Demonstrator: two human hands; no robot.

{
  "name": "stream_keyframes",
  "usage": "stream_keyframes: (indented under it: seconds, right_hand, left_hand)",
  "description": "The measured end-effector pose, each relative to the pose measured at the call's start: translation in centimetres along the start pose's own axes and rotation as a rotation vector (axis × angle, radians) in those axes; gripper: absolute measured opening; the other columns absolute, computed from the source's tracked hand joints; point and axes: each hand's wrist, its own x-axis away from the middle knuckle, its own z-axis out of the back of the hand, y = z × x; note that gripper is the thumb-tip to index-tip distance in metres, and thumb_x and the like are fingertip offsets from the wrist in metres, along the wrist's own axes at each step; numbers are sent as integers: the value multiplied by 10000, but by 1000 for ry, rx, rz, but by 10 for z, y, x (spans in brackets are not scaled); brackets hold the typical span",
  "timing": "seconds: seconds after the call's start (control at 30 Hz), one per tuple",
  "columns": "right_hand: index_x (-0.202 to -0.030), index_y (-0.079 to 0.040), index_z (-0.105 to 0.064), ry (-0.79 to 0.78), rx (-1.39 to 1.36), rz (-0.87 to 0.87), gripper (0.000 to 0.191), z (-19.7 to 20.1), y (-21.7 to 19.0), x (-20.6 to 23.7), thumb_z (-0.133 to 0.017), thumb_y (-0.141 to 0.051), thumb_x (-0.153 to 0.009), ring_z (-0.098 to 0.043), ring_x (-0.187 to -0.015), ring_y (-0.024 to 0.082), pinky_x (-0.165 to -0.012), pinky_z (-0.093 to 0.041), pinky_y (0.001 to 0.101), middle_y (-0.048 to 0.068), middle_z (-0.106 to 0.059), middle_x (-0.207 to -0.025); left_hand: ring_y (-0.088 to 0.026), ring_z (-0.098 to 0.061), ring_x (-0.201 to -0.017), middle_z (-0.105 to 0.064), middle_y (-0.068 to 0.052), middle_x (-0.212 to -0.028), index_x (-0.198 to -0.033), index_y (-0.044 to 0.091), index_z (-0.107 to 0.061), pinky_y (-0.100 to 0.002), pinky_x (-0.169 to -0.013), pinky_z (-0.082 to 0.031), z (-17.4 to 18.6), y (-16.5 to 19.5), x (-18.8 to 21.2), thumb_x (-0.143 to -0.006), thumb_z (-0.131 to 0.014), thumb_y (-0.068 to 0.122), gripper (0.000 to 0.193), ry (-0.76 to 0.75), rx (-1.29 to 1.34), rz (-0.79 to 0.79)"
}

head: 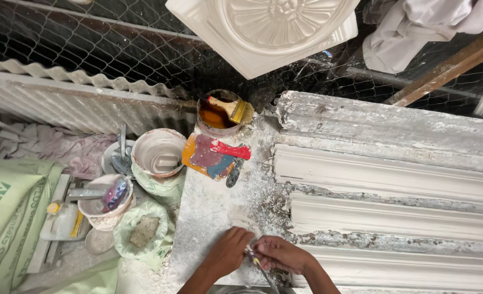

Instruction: The person scrapes dried plaster residue from decorative plaster cornice mold halves with a small scraper, working along the fluted surfaces of the mold pieces on a plaster-covered work table. They also dip and squeeze a sponge in a bowl of plaster slurry and wipe the molds.

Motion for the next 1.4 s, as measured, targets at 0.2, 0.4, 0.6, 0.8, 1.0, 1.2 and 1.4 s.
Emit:
stream_keyframes:
  seconds: [0.2,0.4,0.6,0.8,1.0,1.2,1.4]
  right_hand:
    - [-1399,-97,-592,228,193,-65,476,38,-1,9,-538,-408,-1043,-603,-704,106,-673,-513,264,54,-713,-944]
    - [-1304,-126,-686,446,955,167,352,63,24,15,-605,-300,-1008,-592,-779,233,-744,-532,368,138,-666,-871]
    - [-1163,-58,-676,364,1395,932,319,111,48,68,-695,-175,-867,-523,-1234,364,-1006,-416,505,152,-613,-1231]
    - [-1203,-15,-642,259,1447,996,328,126,72,66,-640,-175,-916,-429,-1355,425,-1100,-369,526,205,-561,-1343]
    - [-1205,-5,-631,203,1485,1001,342,114,80,59,-617,-167,-905,-415,-1345,426,-1112,-358,541,210,-549,-1331]
    - [-1214,-11,-627,224,1465,1023,368,104,91,60,-635,-189,-891,-423,-1340,443,-1117,-347,545,220,-546,-1326]
    - [-1225,-21,-625,242,1541,1007,372,95,99,58,-635,-172,-885,-437,-1336,430,-1130,-344,550,212,-557,-1329]
  left_hand:
    - [-358,-746,-740,-730,-190,-836,-1409,123,-504,-478,-725,-597,12,-16,53,-978,-560,325,480,500,181,989]
    - [-457,-713,-1008,-687,-273,-1166,-1285,88,-579,-547,-861,-580,37,-57,83,-966,-554,301,385,596,-460,1272]
    - [-368,-726,-1066,-745,-147,-1155,-1084,110,-741,-513,-854,-598,9,-82,33,-1045,-462,250,315,413,-469,1491]
    - [-299,-772,-850,-772,-153,-957,-979,48,-731,-424,-711,-631,-51,-41,6,-1014,-517,169,248,477,-744,1449]
    - [-373,-737,-887,-739,-230,-1007,-1368,-24,-501,-480,-763,-586,-110,50,7,-988,-521,151,419,606,-383,1297]
    - [-192,-651,-709,-637,-144,-972,-1474,0,-345,-367,-644,-565,-154,95,81,-1013,-516,285,568,1187,448,1012]
    - [-111,-610,-668,-615,-50,-786,-1185,43,-591,-306,-624,-598,-240,103,135,-1025,-548,372,368,1082,909,962]
